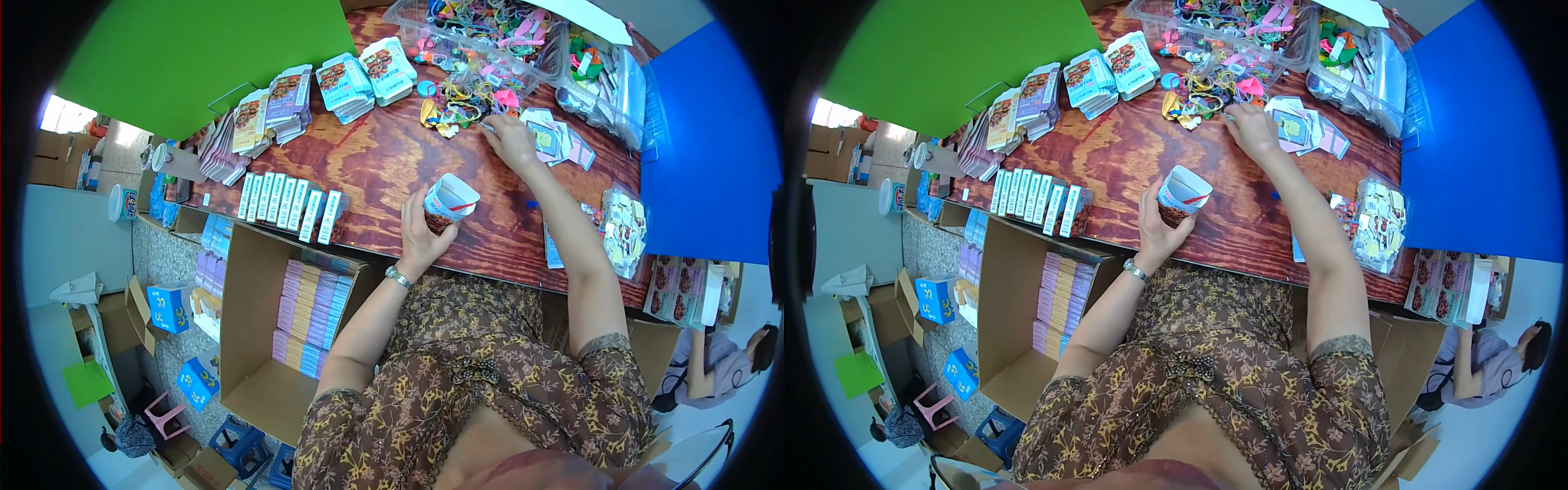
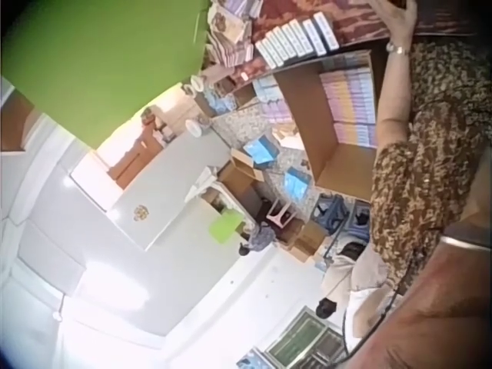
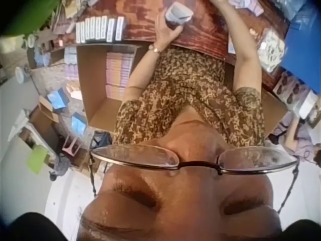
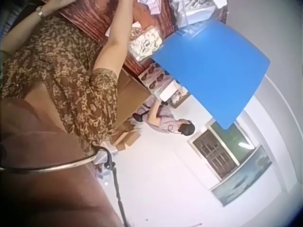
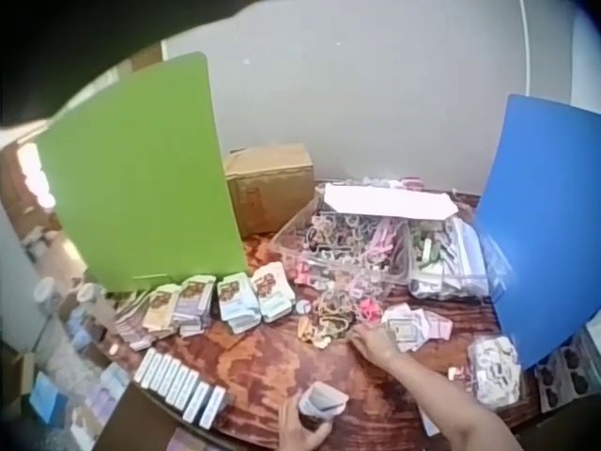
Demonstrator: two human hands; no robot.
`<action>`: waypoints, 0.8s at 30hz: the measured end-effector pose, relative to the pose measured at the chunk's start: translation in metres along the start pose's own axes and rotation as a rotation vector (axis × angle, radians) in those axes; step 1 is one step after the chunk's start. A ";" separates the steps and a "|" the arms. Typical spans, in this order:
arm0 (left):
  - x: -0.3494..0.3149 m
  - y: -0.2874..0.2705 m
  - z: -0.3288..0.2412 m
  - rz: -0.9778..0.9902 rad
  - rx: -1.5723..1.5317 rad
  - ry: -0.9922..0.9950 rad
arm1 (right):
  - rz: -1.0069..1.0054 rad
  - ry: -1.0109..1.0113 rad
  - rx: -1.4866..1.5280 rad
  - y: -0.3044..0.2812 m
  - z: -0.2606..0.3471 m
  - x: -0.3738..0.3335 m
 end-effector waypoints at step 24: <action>0.013 0.010 0.010 -0.083 -0.217 -0.287 | 0.338 0.008 0.682 -0.131 0.113 0.018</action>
Point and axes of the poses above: each hand's wrist, its own x-axis towards the middle knuckle, its own y-axis out of the palm, z = x × y, the point moved 6 cm from there along x, towards the middle knuckle, and after that the axes turned 2 degrees about -z, right-handed, at the moved point
